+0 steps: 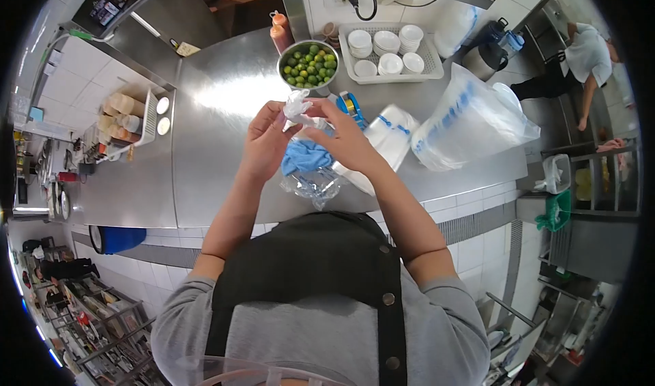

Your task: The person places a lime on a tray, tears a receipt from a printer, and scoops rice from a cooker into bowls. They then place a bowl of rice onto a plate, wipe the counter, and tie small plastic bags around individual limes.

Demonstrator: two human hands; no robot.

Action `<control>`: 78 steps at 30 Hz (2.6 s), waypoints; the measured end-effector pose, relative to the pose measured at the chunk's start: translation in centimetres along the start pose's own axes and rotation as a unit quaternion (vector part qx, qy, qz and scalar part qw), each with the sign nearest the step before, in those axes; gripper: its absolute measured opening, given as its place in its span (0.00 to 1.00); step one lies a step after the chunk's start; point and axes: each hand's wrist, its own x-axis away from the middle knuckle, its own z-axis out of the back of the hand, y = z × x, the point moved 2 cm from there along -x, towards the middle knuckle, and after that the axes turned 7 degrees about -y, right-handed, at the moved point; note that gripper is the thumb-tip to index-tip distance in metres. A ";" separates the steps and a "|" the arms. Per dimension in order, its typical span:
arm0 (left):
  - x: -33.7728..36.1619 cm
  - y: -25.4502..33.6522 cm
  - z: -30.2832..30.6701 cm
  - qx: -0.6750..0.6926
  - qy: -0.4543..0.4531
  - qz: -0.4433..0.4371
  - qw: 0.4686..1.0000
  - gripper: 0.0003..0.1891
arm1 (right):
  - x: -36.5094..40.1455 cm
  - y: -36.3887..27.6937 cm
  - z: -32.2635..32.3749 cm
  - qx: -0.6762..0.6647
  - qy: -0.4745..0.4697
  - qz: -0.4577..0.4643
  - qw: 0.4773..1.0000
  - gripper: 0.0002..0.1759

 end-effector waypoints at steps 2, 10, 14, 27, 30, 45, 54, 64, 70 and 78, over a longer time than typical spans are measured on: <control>-0.4 0.0 0.0 -0.018 -0.005 0.002 1.000 0.07 | -0.2 -0.3 -0.3 0.087 0.000 0.018 0.996 0.25; -0.7 -0.8 -0.9 -0.193 0.037 0.017 0.980 0.07 | -1.2 -1.5 0.7 -0.154 0.143 0.026 0.977 0.17; -0.4 -1.1 -0.2 -0.295 0.038 0.054 0.953 0.09 | -0.9 -0.5 1.5 -0.106 0.124 0.025 0.986 0.07; -1.5 -2.2 3.1 -0.026 0.173 0.113 0.978 0.05 | 2.8 0.0 -3.4 0.310 -0.081 0.197 0.926 0.07; -1.6 -4.0 3.7 -0.044 0.206 0.091 0.973 0.05 | 3.7 0.6 -4.0 0.416 -0.087 0.235 0.874 0.09; -1.1 -4.4 -4.7 -0.429 0.126 -0.091 0.890 0.07 | 1.9 -0.7 -1.2 0.204 -0.030 -0.134 0.969 0.09; 1.3 -7.0 -6.9 -0.558 -0.018 -0.110 0.823 0.05 | 0.7 12.0 -1.6 0.278 -0.122 0.003 0.953 0.14; 2.8 -7.6 -7.0 -0.454 -0.182 -0.145 0.860 0.16 | 1.4 12.0 -0.4 0.140 0.101 -0.004 0.985 0.39; -0.3 -6.7 0.1 -0.464 0.157 -0.034 0.871 0.23 | 2.9 5.8 -1.1 -0.170 0.013 -0.108 0.979 0.34; 0.2 -7.5 4.9 0.004 0.150 0.114 0.982 0.13 | 0.6 6.1 -0.5 -0.062 -0.111 -0.060 0.990 0.25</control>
